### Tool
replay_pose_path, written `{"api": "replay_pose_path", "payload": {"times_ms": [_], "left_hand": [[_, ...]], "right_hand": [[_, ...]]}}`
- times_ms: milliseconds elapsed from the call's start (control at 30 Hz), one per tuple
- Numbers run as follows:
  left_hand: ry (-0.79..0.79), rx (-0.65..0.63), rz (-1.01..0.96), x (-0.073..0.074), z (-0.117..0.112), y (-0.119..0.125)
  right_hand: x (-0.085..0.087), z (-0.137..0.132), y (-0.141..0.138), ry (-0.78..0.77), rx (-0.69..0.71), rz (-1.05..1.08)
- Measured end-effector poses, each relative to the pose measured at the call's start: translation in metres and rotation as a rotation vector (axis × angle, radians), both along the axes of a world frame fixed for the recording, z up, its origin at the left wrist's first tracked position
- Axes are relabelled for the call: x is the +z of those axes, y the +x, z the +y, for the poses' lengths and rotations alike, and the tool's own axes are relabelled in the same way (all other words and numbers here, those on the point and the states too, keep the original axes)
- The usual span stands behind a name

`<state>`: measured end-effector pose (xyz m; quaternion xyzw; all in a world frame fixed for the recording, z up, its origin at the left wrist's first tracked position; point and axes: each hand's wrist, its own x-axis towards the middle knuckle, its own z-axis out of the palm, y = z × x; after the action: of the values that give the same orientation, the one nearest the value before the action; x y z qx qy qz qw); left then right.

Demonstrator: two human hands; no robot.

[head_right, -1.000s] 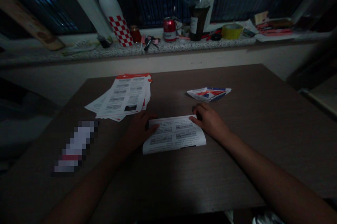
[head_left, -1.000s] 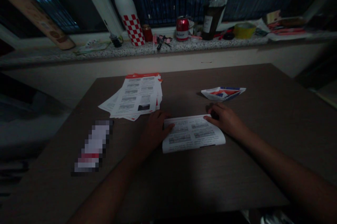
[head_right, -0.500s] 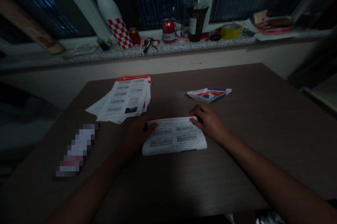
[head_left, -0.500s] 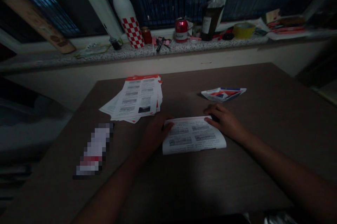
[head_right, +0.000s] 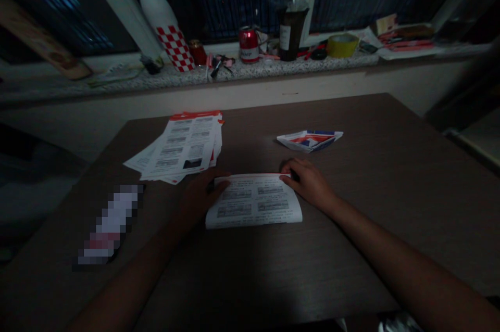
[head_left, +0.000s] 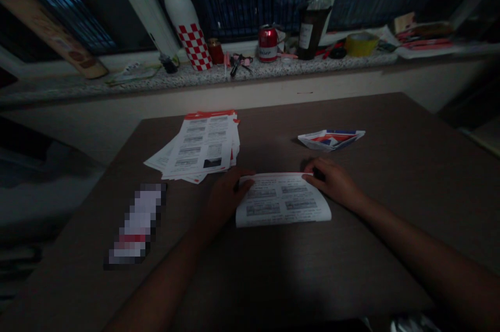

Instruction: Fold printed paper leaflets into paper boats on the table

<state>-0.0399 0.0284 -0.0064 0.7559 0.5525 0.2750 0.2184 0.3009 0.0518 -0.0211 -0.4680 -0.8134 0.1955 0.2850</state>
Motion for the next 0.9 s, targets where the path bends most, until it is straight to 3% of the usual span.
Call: {"api": "replay_pose_path", "payload": {"times_ms": [433, 900], "left_hand": [[-0.076, -0.034, 0.070, -0.0028, 0.0063, -0.0022], [0.018, -0.050, 0.121, -0.0051, 0.0071, -0.0025]], "right_hand": [[0.0032, -0.0005, -0.0013, -0.093, -0.015, 0.034], [0.0020, 0.0001, -0.0003, -0.044, -0.006, 0.019]]}}
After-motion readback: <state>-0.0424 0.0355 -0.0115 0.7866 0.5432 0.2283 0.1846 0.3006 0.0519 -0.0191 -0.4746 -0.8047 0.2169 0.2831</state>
